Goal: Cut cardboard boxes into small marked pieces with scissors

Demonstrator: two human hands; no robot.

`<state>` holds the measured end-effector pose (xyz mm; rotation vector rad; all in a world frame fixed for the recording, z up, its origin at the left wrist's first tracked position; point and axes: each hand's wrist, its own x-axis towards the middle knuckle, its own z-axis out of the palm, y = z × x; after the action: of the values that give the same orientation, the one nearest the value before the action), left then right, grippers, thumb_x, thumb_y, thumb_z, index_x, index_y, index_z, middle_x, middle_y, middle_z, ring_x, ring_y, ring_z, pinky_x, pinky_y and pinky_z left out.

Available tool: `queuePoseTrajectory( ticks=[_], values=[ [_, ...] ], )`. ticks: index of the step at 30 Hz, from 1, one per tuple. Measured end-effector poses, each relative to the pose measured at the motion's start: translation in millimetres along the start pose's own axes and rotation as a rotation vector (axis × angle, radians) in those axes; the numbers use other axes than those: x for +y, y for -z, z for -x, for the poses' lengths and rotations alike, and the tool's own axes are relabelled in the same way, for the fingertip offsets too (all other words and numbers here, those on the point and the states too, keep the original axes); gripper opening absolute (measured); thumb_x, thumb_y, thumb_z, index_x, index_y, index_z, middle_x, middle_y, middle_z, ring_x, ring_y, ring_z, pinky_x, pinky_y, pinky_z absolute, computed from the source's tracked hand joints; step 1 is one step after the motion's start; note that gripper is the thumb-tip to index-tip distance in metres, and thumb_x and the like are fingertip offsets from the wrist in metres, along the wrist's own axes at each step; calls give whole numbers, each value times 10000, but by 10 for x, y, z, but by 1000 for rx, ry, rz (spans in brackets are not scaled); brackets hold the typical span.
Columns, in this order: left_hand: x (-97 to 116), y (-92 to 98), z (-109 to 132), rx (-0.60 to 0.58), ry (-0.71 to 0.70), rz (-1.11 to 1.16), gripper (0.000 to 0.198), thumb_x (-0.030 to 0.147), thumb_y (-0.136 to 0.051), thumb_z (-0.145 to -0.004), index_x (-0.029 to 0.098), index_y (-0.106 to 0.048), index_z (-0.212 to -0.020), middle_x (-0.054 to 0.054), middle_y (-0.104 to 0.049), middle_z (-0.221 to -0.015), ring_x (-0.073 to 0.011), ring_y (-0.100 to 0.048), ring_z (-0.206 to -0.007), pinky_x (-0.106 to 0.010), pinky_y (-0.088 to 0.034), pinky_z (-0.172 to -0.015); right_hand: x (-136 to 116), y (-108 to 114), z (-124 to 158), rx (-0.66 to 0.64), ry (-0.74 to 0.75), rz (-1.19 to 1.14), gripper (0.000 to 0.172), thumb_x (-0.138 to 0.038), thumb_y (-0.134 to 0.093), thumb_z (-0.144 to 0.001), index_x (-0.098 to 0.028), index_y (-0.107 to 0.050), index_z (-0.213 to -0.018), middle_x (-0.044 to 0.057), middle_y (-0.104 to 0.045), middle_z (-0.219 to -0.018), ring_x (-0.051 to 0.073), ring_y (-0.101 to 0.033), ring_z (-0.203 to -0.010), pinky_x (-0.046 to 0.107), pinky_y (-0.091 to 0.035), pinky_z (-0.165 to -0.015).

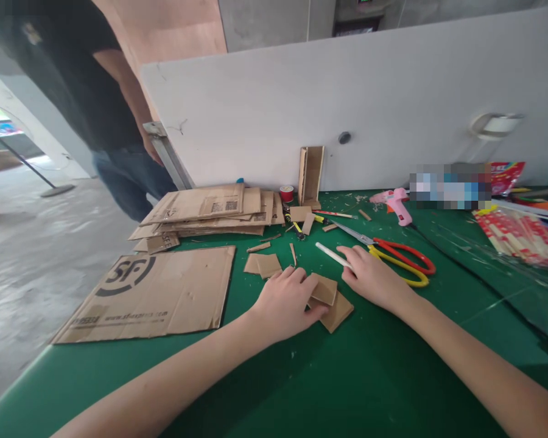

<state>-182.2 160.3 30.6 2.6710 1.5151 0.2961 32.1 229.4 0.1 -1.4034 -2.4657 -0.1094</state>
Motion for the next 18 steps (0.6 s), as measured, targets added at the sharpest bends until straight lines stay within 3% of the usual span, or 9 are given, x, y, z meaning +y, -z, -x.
queuePoseTrajectory(
  ticks=[4, 7, 10, 13, 16, 18],
  values=[
    [-26, 14, -23, 4, -24, 49, 455, 503, -527, -819, 235, -526, -1187, -96, -560, -1159, -272, -529, -1038, -406, -487, -806, -11, 16, 20, -46, -50, -89, 374, -184, -319, -886, -107, -474, -1218, 166, -552, -1103, 280, -591, -975, 405, -466, -801],
    [-96, 47, -90, -43, -176, 93, 457, 427, -498, -850, 285, -467, -1283, -60, -474, -1356, -275, -458, -1170, -438, -430, -923, -15, 55, 12, -14, -121, -240, 252, -202, -318, -893, -150, -501, -1058, 131, -579, -1039, 252, -590, -962, 377, -466, -796],
    [-157, 97, -186, -128, -320, 143, 370, 373, -486, -862, 274, -528, -1216, -17, -531, -1319, -243, -445, -1187, -397, -394, -967, -24, 107, 1, -31, -206, -326, 140, -191, -369, -864, -188, -460, -971, 74, -615, -875, 216, -615, -787, 321, -465, -666],
    [-172, 140, -271, -156, -372, 141, 319, 365, -514, -841, 234, -574, -1126, -37, -588, -1195, -219, -495, -1123, -361, -408, -921, -35, 156, -7, -35, -236, -331, 132, -233, -404, -872, -197, -443, -993, 28, -607, -737, 198, -595, -621, 284, -412, -542],
    [-167, 157, -321, -199, -407, 149, 315, 334, -496, -836, 227, -569, -1123, -50, -580, -1160, -202, -546, -1024, -342, -432, -834, -41, 180, -19, -11, -190, -363, 249, -335, -367, -928, -198, -458, -1114, 21, -621, -718, 198, -592, -592, 276, -392, -516],
    [-170, 160, -340, -221, -429, 164, 317, 271, -487, -812, 232, -569, -1116, -50, -580, -1167, -207, -542, -1027, -335, -428, -830, -36, 173, -26, 18, -131, -366, 257, -339, -335, -945, -196, -492, -1090, 39, -638, -759, 205, -607, -650, 284, -408, -554]
  ],
)
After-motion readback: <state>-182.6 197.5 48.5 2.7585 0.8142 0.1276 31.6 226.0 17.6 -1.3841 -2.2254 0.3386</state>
